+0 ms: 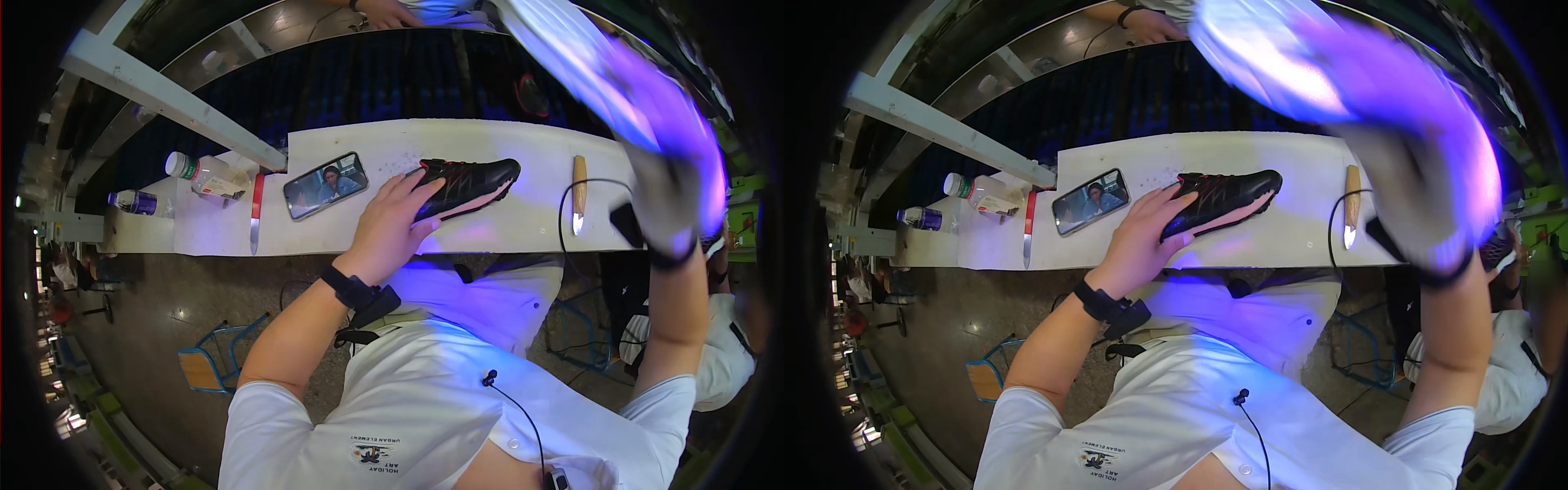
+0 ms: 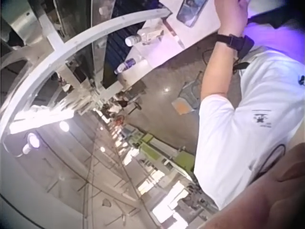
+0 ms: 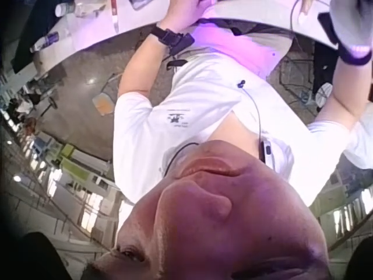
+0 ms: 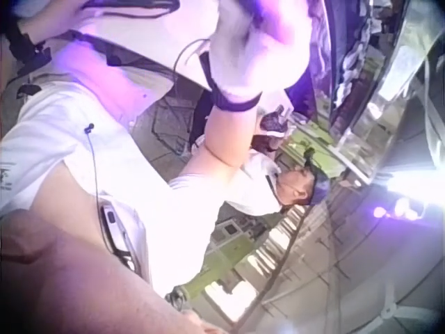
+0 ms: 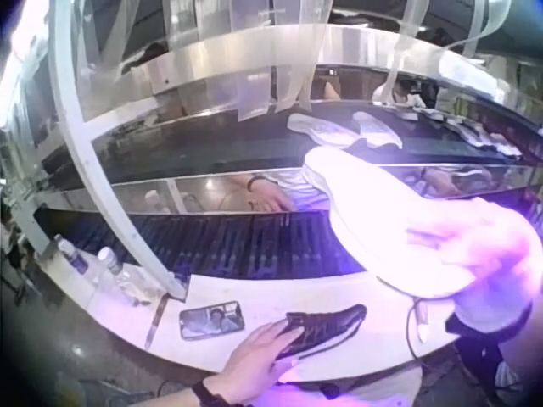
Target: The person picks up a shoe and a sole, presses them together by hand, and wipes the edges with a gloved hand. They then place the shoe on a conveyor belt and repeat the process with another shoe.
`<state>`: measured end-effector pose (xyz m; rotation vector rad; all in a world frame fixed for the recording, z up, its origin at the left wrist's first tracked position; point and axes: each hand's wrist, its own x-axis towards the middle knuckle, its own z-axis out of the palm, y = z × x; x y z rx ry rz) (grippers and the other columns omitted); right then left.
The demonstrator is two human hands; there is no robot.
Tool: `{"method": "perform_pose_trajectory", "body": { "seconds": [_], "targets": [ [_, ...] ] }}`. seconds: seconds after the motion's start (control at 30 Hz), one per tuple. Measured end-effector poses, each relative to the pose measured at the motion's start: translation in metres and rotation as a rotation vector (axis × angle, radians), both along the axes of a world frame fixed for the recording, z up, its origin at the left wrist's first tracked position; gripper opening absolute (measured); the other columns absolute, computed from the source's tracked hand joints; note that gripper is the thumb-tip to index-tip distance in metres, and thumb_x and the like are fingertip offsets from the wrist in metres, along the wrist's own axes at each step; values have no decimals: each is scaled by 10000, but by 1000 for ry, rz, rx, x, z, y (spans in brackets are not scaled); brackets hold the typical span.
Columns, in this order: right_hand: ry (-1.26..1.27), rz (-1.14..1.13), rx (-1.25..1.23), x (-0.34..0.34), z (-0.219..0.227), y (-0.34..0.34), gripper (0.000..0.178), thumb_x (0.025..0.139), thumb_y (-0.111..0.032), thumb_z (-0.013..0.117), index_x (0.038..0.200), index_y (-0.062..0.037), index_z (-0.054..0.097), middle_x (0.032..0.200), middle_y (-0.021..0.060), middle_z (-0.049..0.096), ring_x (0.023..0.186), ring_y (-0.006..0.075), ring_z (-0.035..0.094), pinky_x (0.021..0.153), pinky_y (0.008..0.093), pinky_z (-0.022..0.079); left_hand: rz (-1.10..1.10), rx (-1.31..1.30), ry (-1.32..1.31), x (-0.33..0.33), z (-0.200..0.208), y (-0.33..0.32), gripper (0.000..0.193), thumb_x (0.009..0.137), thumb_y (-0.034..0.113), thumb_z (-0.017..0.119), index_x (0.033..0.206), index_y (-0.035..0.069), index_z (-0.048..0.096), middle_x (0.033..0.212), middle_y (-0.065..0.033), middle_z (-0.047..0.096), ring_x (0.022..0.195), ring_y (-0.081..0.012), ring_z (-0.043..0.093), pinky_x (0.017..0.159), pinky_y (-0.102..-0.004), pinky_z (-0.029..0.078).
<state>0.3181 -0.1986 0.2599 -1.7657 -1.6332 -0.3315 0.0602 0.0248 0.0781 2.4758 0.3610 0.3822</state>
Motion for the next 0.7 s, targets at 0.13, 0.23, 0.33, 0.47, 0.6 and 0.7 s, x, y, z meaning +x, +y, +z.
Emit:
{"method": "perform_pose_trajectory", "body": {
  "seconds": [0.13, 0.23, 0.33, 0.47, 0.6, 0.7],
  "targets": [
    [343, -18, 185, -57, -17, -115, 356, 954, -95, 720, 1253, 79, 639, 1243, 242, 713, 1085, 301, 718, 990, 402, 567, 4, 384, -25, 18, 3, -7, 640, 823, 148, 834, 1420, 72, 618, 1401, -200, 636, 1331, -379, 577, 1121, -460, 476],
    [453, -271, 242, -80, -47, -135, 312, 879, 79, 725, 1186, 57, 671, 1119, 147, 728, 1003, 212, 699, 917, 342, 558, -210, 189, 44, 65, 9, -12, 502, 894, 299, 789, 1287, 15, 660, 1272, -216, 701, 1228, -384, 646, 1016, -472, 528],
    [781, -496, 10, -90, -86, -122, 317, 889, 75, 731, 1197, 46, 667, 1147, 106, 712, 1007, 157, 668, 936, 323, 541, -284, 89, 358, 117, 12, -22, 515, 955, 452, 703, 1163, -18, 675, 1101, -226, 746, 1048, -396, 713, 908, -496, 557],
    [940, -392, 386, -102, -137, -102, 330, 990, -115, 720, 1263, 33, 610, 1160, 118, 714, 1069, 199, 684, 999, 361, 532, -220, 41, 325, 128, 15, -25, 506, 971, 472, 685, 1115, -13, 679, 991, -223, 755, 943, -390, 735, 865, -507, 563],
    [1077, -359, 546, -114, -163, -89, 517, 972, -398, 780, 1235, 6, 592, 1128, 132, 718, 1046, 214, 697, 998, 381, 537, -116, -100, -301, 81, 20, -34, 412, 938, 336, 779, 1167, 11, 670, 1030, -208, 751, 959, -379, 732, 871, -464, 569],
    [1053, -347, 550, -115, -160, -80, 578, 955, -478, 787, 1197, 4, 580, 1096, 122, 723, 1030, 211, 703, 993, 372, 538, -244, -373, -589, 47, 21, -47, 565, 955, 192, 778, 1410, -13, 514, 1291, -226, 658, 1142, -316, 702, 1018, -421, 555]
  ]
}}
